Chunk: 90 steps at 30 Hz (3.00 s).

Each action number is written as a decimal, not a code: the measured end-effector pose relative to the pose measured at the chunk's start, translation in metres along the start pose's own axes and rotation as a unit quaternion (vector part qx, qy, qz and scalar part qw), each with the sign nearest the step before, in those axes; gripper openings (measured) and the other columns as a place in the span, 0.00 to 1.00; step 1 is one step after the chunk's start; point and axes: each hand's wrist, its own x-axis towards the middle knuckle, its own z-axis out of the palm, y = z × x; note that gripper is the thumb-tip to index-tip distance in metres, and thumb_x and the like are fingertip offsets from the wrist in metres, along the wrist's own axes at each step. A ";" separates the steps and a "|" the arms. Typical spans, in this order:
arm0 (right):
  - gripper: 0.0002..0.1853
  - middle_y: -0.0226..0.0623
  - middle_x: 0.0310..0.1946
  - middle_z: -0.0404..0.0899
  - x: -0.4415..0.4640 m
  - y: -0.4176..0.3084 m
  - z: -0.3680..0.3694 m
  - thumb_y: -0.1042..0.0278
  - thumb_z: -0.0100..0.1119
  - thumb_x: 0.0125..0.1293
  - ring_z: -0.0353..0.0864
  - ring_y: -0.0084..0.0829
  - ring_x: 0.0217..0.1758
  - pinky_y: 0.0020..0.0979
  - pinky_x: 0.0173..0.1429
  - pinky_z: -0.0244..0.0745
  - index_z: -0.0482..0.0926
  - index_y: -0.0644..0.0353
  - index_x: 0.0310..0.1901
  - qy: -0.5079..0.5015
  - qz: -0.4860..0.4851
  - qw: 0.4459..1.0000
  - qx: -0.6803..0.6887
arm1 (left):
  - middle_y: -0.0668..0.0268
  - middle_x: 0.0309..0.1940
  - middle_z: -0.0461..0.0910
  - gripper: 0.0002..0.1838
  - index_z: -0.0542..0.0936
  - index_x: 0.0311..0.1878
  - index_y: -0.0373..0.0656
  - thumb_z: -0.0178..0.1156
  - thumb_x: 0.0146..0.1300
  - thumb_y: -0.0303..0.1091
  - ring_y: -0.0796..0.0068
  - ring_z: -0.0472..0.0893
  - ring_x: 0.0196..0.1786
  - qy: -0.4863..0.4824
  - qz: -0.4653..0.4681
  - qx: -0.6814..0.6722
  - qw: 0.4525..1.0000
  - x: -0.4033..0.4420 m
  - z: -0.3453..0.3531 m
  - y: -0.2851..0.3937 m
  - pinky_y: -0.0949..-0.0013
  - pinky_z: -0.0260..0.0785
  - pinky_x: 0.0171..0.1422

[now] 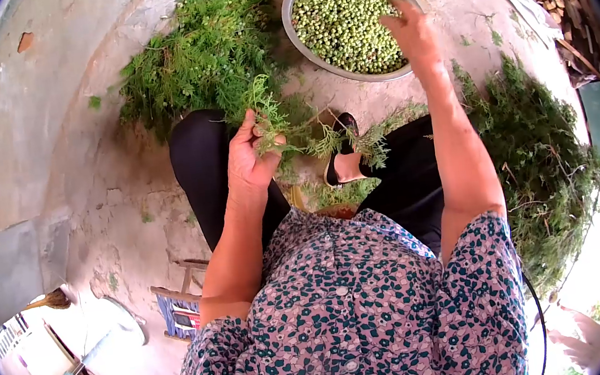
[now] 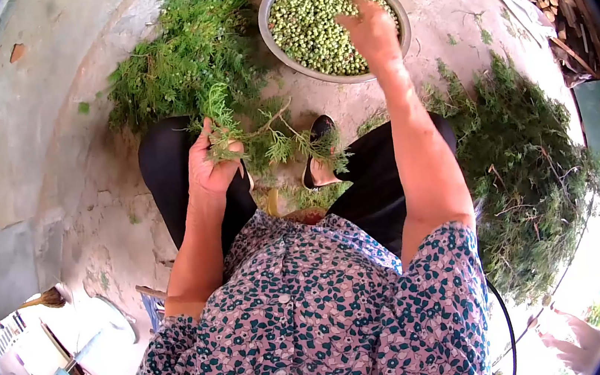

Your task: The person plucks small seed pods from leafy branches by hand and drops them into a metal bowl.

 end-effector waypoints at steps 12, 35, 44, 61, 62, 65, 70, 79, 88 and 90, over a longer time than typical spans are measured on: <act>0.07 0.44 0.21 0.75 -0.110 0.015 0.056 0.71 0.57 0.52 0.76 0.46 0.29 0.40 0.34 0.71 0.77 0.61 0.33 -0.235 -0.321 0.902 0.168 | 0.67 0.38 0.73 0.17 0.73 0.46 0.42 0.50 0.64 0.46 0.74 0.70 0.41 -0.063 0.181 0.325 0.926 0.000 -0.006 -0.011 0.69 0.64 0.47; 0.07 0.40 0.21 0.75 -0.114 0.090 -0.013 0.64 0.56 0.45 0.77 0.42 0.29 0.38 0.32 0.72 0.74 0.58 0.19 -0.109 -0.224 0.960 -0.125 | 0.63 0.36 0.75 0.18 0.71 0.47 0.39 0.56 0.50 0.22 0.73 0.74 0.31 -0.155 -0.010 0.564 0.811 0.027 0.028 -0.062 0.71 0.64 0.28; 0.05 0.44 0.20 0.75 -0.159 0.066 -0.016 0.70 0.55 0.44 0.77 0.44 0.28 0.38 0.32 0.72 0.76 0.62 0.21 0.009 -0.020 0.999 0.043 | 0.62 0.34 0.75 0.13 0.74 0.42 0.35 0.55 0.51 0.27 0.66 0.73 0.32 -0.050 -0.037 0.375 0.925 0.030 0.048 -0.065 0.69 0.64 0.35; 0.08 0.49 0.22 0.74 -0.188 0.032 0.036 0.67 0.53 0.52 0.75 0.50 0.31 0.43 0.34 0.70 0.72 0.65 0.27 -0.004 -0.021 0.997 0.077 | 0.63 0.42 0.74 0.21 0.70 0.51 0.36 0.58 0.54 0.33 0.69 0.73 0.41 -0.135 0.062 0.413 0.899 0.044 0.023 -0.074 0.71 0.65 0.44; 0.09 0.49 0.22 0.74 -0.190 0.034 0.038 0.66 0.53 0.53 0.75 0.50 0.30 0.43 0.33 0.70 0.70 0.65 0.29 -0.032 -0.034 0.997 0.061 | 0.63 0.42 0.74 0.21 0.70 0.51 0.36 0.58 0.54 0.33 0.69 0.73 0.41 -0.133 0.063 0.415 0.898 0.042 0.024 -0.076 0.71 0.65 0.44; 0.10 0.49 0.22 0.74 -0.195 0.025 0.031 0.66 0.54 0.53 0.75 0.50 0.30 0.43 0.33 0.70 0.71 0.65 0.28 -0.064 -0.036 0.996 0.057 | 0.63 0.42 0.74 0.20 0.70 0.50 0.37 0.58 0.54 0.33 0.69 0.73 0.41 -0.139 0.067 0.423 0.893 0.040 0.027 -0.079 0.70 0.65 0.45; 0.11 0.49 0.27 0.76 -0.201 0.031 0.048 0.66 0.55 0.50 0.76 0.50 0.34 0.43 0.37 0.72 0.72 0.66 0.30 -0.131 -0.064 0.988 0.052 | 0.63 0.41 0.74 0.19 0.71 0.49 0.37 0.58 0.55 0.33 0.68 0.73 0.40 -0.244 0.158 0.451 0.844 0.055 0.015 -0.076 0.69 0.66 0.45; 0.05 0.43 0.23 0.74 -0.179 0.040 0.009 0.70 0.52 0.50 0.76 0.47 0.29 0.41 0.32 0.71 0.72 0.61 0.28 0.047 0.012 0.997 0.057 | 0.66 0.43 0.74 0.16 0.73 0.47 0.42 0.57 0.56 0.37 0.72 0.72 0.44 -0.132 0.048 0.397 0.907 0.051 0.033 -0.073 0.70 0.65 0.46; 0.07 0.46 0.32 0.68 -0.174 0.025 0.013 0.72 0.55 0.46 0.72 0.49 0.34 0.43 0.34 0.69 0.68 0.62 0.24 0.009 -0.044 0.993 0.113 | 0.63 0.44 0.73 0.19 0.72 0.53 0.40 0.51 0.58 0.34 0.67 0.73 0.47 -0.374 -0.037 0.441 0.815 0.007 0.043 -0.112 0.69 0.63 0.54; 0.07 0.48 0.34 0.69 -0.175 0.028 0.017 0.72 0.55 0.46 0.72 0.51 0.36 0.43 0.36 0.69 0.69 0.63 0.26 0.026 0.014 0.992 0.127 | 0.68 0.43 0.74 0.22 0.72 0.50 0.37 0.61 0.52 0.35 0.74 0.73 0.41 -0.196 -0.056 0.537 0.819 -0.009 0.053 -0.108 0.75 0.64 0.44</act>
